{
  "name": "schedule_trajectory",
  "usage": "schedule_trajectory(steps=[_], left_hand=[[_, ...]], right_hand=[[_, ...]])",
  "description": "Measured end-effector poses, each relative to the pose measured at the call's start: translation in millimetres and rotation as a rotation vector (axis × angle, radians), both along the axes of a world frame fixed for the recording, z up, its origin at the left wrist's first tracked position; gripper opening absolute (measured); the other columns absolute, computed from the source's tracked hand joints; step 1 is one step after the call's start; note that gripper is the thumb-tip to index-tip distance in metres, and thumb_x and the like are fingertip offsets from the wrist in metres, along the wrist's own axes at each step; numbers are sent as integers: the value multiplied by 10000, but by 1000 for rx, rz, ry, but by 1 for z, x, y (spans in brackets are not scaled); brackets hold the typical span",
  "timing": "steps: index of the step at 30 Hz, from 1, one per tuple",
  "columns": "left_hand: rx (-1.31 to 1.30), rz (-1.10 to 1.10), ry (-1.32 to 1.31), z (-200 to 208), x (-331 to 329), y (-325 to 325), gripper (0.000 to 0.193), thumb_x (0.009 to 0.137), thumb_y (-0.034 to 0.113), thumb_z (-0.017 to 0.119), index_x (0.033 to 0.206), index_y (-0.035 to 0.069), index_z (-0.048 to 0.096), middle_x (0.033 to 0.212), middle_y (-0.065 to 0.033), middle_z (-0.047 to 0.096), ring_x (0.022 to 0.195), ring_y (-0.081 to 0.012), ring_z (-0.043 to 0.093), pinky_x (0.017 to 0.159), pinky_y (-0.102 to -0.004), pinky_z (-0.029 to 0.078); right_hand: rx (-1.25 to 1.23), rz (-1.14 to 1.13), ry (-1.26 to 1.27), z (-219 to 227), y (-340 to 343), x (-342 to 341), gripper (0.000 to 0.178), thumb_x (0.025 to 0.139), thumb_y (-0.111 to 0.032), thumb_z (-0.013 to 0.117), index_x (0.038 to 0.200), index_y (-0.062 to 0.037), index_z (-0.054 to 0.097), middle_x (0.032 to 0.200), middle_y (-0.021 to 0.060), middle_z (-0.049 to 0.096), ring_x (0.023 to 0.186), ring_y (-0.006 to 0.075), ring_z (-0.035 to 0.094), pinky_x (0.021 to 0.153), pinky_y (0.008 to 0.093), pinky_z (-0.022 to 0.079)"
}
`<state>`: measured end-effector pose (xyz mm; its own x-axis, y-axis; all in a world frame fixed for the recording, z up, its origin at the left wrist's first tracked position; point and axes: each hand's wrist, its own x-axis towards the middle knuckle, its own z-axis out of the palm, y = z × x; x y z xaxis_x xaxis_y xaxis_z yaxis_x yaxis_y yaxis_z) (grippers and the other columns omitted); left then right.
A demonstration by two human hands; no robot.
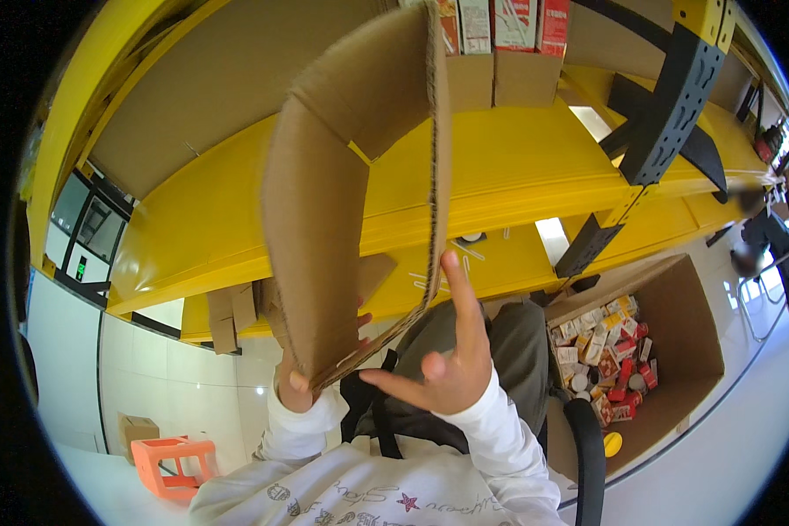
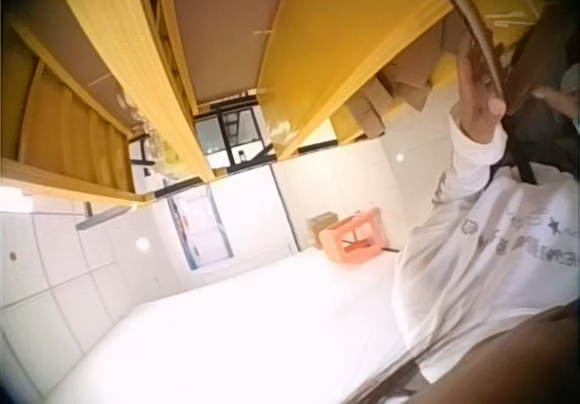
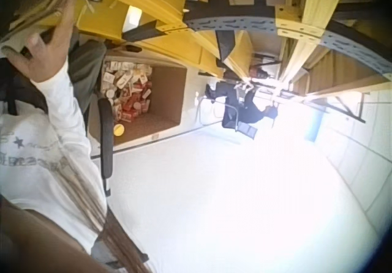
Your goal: The person repeatedly picks small product boxes from a large cardboard bin and places them into smaller cardboard boxes on a yellow shelf. The person handles the boxes by hand, arranging them in rows within the smaller boxes.
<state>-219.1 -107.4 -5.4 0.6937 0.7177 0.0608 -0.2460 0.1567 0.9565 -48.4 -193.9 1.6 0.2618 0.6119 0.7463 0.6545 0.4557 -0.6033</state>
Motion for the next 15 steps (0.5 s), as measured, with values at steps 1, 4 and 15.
schedule_trajectory(steps=[1, 4, 15], left_hand=[[17, 6, 23, 3, 1, 4, 1177, 539, 702, 698, 1378, 46, 197, 1351, -113, 333, 1215, -273, 401, 943, -374, 388], [124, 17, 29, 0, 1, 17, 1121, 601, 744, 612, 1370, 29, 221, 1348, -119, 343, 1191, -253, 415, 951, -367, 377], [319, 42, 57, -3, 3, 29, 874, 831, 439, 574, 1412, 8, 82, 1390, -146, 252, 1254, -252, 330, 990, -372, 347]], right_hand=[[84, -12, -49, 1, 11, 6, 1041, 567, -292, 844, 1366, -439, 193, 1389, 309, 204, 1215, 494, 344, 967, 471, 366], [73, -43, -153, 14, 28, 16, 853, 567, -305, 835, 1300, -302, 399, 1378, 316, 229, 1208, 478, 366, 937, 442, 394], [-13, -179, -299, 15, 59, 33, 611, 583, -452, 795, 946, -45, 519, 1273, 274, 413, 1002, 415, 550, 767, 382, 489]])
